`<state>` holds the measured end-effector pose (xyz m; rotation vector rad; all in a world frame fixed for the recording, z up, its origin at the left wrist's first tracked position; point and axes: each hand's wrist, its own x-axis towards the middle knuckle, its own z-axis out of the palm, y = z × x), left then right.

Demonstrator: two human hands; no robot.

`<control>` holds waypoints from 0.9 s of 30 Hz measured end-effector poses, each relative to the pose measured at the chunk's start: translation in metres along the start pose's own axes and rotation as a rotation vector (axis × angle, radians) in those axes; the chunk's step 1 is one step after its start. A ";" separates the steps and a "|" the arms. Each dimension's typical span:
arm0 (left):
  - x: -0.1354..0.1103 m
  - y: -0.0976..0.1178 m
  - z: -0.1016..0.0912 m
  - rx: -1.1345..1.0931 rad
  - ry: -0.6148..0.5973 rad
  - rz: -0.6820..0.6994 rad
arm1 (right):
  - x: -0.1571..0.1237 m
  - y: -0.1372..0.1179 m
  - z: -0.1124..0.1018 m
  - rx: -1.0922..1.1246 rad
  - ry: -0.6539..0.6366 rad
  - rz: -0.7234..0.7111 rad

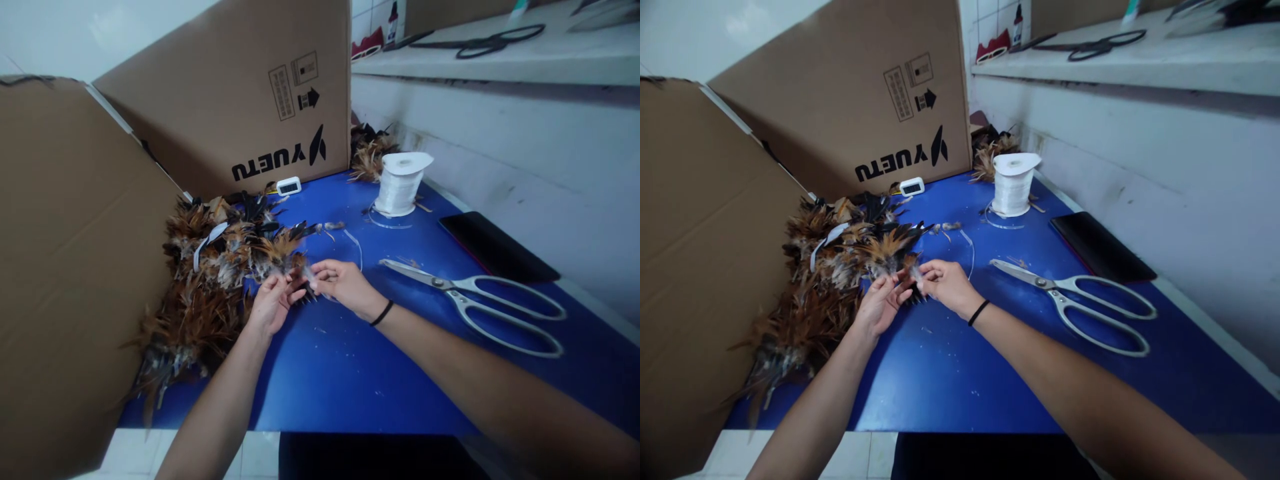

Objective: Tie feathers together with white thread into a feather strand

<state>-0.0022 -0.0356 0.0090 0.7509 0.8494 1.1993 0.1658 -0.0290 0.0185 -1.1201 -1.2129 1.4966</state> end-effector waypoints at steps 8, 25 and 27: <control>0.001 -0.001 0.002 0.050 0.048 0.017 | -0.002 -0.007 -0.002 0.087 0.039 -0.016; 0.003 -0.008 -0.002 0.279 0.127 0.246 | -0.012 -0.012 0.010 0.413 0.028 -0.010; 0.002 -0.009 -0.002 0.388 0.118 0.323 | -0.013 -0.011 0.013 0.397 0.035 -0.031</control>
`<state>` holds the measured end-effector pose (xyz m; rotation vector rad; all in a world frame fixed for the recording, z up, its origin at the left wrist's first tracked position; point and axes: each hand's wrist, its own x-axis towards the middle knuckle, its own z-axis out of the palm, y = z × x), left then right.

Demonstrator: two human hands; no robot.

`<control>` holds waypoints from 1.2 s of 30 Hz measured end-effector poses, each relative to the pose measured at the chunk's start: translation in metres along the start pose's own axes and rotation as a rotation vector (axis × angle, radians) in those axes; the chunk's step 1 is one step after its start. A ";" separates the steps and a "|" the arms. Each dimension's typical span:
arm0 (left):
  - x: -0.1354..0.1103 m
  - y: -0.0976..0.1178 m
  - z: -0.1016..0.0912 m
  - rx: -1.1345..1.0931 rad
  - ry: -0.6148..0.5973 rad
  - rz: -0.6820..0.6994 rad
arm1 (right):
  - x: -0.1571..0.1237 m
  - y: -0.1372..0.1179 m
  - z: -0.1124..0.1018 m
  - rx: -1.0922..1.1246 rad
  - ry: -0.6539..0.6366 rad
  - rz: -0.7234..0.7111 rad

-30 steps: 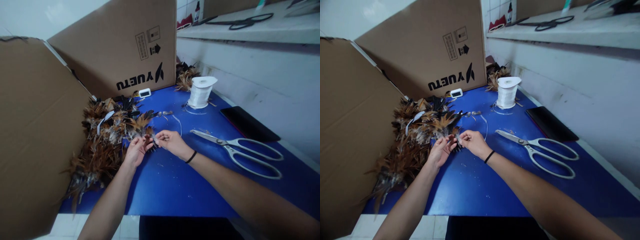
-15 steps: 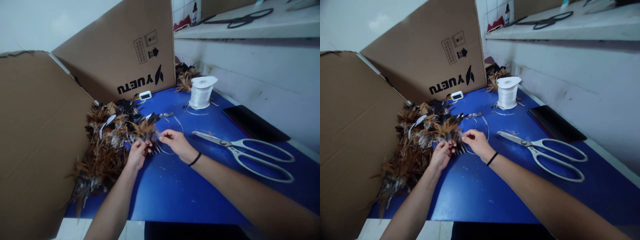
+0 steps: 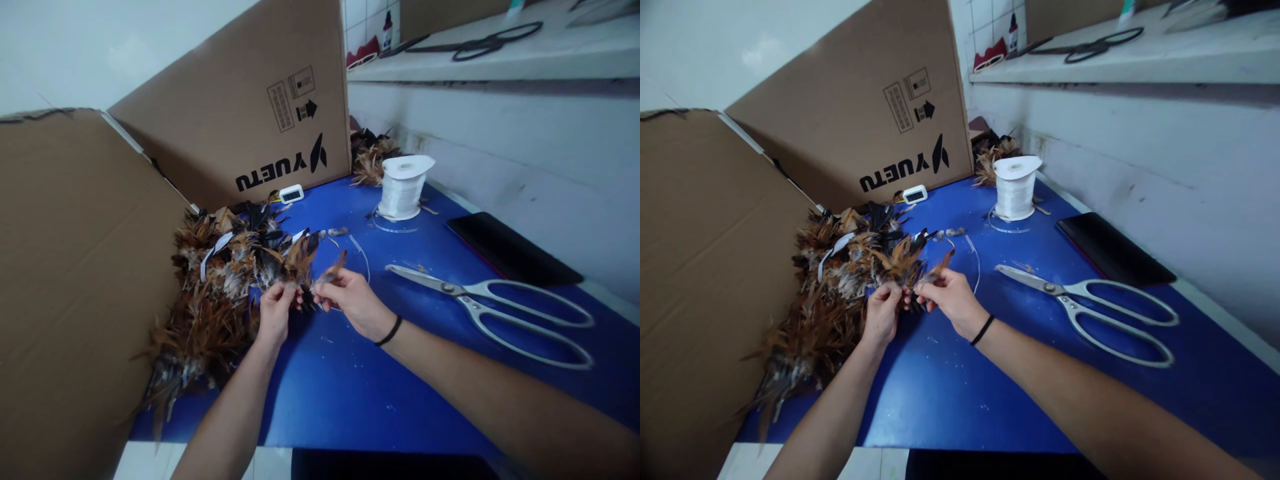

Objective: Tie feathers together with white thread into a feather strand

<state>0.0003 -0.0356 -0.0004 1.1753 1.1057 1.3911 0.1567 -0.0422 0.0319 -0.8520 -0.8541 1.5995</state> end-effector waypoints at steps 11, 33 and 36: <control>-0.011 0.003 0.008 0.201 -0.050 0.169 | -0.006 0.008 0.006 -0.256 0.047 -0.139; -0.010 0.002 0.011 0.024 -0.122 0.050 | -0.007 0.010 -0.008 -0.676 -0.212 -0.629; -0.011 0.002 0.012 0.014 -0.141 0.039 | -0.008 0.004 -0.014 -0.642 -0.314 -0.682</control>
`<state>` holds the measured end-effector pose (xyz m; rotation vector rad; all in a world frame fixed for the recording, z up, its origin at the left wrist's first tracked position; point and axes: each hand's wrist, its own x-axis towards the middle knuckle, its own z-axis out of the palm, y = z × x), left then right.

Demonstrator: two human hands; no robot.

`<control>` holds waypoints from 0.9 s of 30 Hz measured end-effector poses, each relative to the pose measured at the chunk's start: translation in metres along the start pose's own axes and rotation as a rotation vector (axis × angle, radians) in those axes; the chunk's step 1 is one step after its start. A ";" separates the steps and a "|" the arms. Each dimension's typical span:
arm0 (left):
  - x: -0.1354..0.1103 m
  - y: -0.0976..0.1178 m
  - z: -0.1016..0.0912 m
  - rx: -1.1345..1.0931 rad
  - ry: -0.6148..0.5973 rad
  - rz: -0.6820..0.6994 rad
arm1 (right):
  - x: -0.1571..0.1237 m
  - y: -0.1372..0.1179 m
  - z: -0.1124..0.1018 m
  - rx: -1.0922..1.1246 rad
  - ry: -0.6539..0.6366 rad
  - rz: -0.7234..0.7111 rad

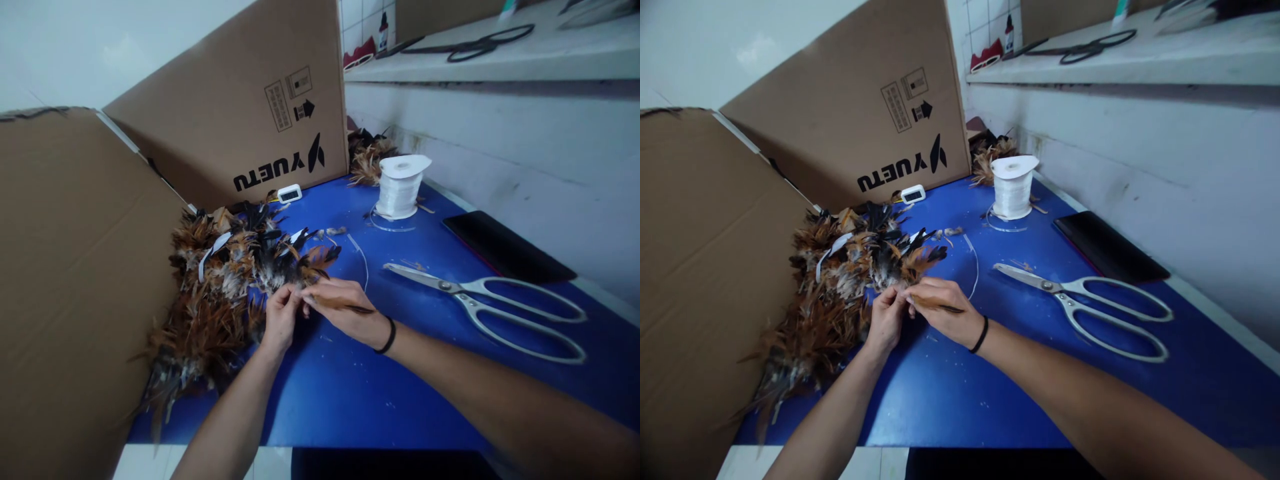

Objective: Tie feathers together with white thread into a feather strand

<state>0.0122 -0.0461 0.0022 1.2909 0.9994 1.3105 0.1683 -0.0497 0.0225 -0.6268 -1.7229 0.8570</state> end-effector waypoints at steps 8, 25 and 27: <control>0.000 0.002 0.002 -0.095 -0.006 -0.080 | 0.002 0.011 0.000 0.087 0.107 0.122; 0.000 0.001 0.001 -0.075 -0.041 -0.099 | 0.002 0.011 -0.002 0.097 0.122 0.066; 0.000 0.000 -0.001 -0.058 -0.051 -0.081 | 0.002 0.013 -0.001 0.083 0.118 0.071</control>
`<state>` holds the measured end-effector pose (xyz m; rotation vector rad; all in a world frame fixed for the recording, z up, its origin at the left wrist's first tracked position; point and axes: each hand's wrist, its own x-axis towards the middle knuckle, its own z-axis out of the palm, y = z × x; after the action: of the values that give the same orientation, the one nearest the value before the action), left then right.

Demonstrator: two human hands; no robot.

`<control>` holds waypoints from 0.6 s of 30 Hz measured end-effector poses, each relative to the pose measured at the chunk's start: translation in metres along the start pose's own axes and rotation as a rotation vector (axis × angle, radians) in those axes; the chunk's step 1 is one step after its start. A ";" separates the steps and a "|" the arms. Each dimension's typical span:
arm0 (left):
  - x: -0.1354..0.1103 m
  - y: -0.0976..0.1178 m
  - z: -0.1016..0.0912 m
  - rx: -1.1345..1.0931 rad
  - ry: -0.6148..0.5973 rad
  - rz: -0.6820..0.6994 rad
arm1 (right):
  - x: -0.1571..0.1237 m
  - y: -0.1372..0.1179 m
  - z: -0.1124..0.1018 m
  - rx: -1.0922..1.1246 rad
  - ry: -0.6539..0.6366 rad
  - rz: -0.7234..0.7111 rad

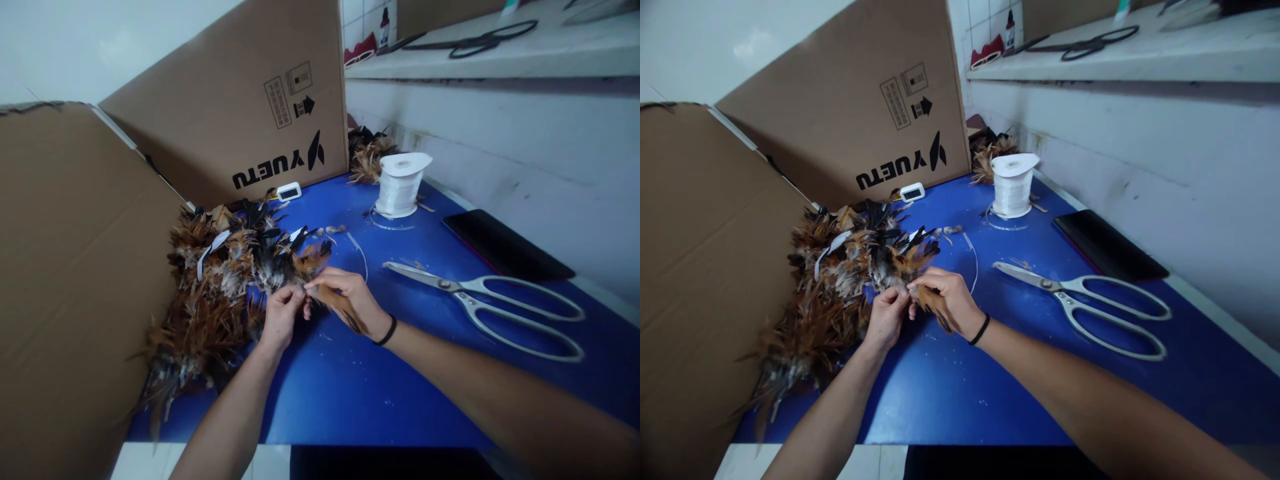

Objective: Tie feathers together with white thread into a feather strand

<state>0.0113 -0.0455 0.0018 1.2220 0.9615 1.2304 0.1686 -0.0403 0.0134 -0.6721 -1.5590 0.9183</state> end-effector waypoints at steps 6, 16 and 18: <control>0.002 -0.003 -0.005 0.067 -0.006 0.046 | 0.002 -0.006 0.000 -0.034 0.029 0.042; 0.006 -0.007 -0.012 0.248 0.130 0.161 | 0.003 -0.011 0.005 0.063 0.076 0.239; 0.007 -0.006 -0.014 0.296 0.166 0.208 | 0.002 -0.010 0.007 0.054 0.060 0.237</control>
<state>-0.0009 -0.0360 -0.0059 1.4987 1.1941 1.4041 0.1618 -0.0453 0.0226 -0.8509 -1.4160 1.1019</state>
